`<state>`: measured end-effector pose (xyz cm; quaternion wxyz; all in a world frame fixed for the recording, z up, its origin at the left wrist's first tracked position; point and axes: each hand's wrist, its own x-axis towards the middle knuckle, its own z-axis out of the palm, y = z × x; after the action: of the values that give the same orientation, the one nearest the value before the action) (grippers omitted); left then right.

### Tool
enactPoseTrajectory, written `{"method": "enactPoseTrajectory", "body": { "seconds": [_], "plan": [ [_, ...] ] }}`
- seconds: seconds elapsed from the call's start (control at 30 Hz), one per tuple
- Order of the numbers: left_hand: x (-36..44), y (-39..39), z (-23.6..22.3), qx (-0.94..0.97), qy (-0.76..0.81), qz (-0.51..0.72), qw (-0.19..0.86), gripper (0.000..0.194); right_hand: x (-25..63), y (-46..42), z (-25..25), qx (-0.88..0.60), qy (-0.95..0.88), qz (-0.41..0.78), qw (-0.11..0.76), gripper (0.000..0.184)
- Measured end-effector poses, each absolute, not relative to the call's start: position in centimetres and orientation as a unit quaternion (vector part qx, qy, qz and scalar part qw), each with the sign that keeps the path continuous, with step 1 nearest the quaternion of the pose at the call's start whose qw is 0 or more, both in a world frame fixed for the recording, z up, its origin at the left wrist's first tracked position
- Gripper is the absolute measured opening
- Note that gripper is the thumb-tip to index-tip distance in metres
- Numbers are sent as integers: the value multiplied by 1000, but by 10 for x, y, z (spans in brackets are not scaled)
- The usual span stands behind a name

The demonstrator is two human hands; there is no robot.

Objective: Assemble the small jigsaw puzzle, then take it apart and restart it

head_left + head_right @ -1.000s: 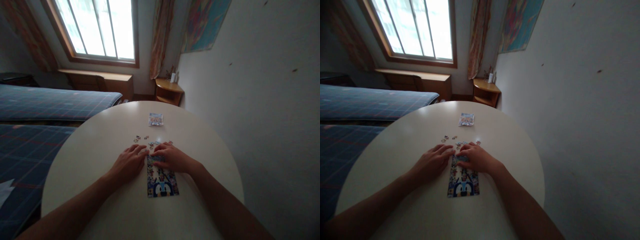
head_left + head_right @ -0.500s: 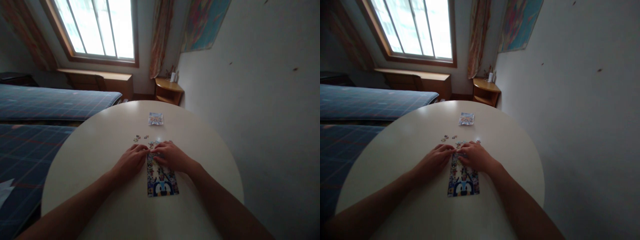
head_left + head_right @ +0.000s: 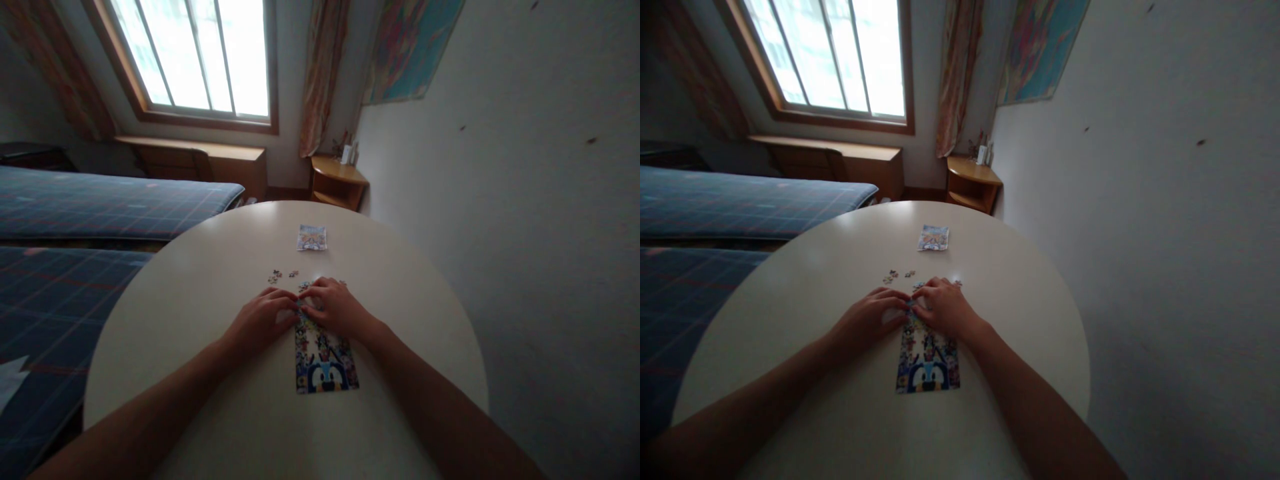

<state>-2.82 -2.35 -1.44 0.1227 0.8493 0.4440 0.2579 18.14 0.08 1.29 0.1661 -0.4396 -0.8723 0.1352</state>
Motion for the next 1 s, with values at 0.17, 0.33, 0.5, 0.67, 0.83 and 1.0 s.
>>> {"method": "enactPoseTrajectory", "body": {
  "seconds": [0.17, 0.33, 0.5, 0.67, 0.83, 1.0],
  "plan": [
    [-28, -25, -14, 855, 442, 252, 101, 9, 175, 3, 12, -443, -863, 162, 179, 19],
    [-27, -27, -11, 856, 442, 251, 93, 8, 169, 5, 12, -462, -849, 181, 182, 18],
    [-26, -28, -9, 855, 446, 245, 94, 9, 169, 6, 9, -459, -845, 192, 199, 18],
    [-24, -30, -10, 839, 469, 255, 104, 14, 171, 7, 8, -452, -839, 208, 219, 15],
    [-24, -29, -12, 831, 480, 256, 113, 21, 171, 5, 11, -443, -820, 268, 243, 13],
    [-24, -29, -12, 830, 485, 254, 107, 22, 171, 4, 12, -446, -801, 305, 259, 16]
  ]
}}
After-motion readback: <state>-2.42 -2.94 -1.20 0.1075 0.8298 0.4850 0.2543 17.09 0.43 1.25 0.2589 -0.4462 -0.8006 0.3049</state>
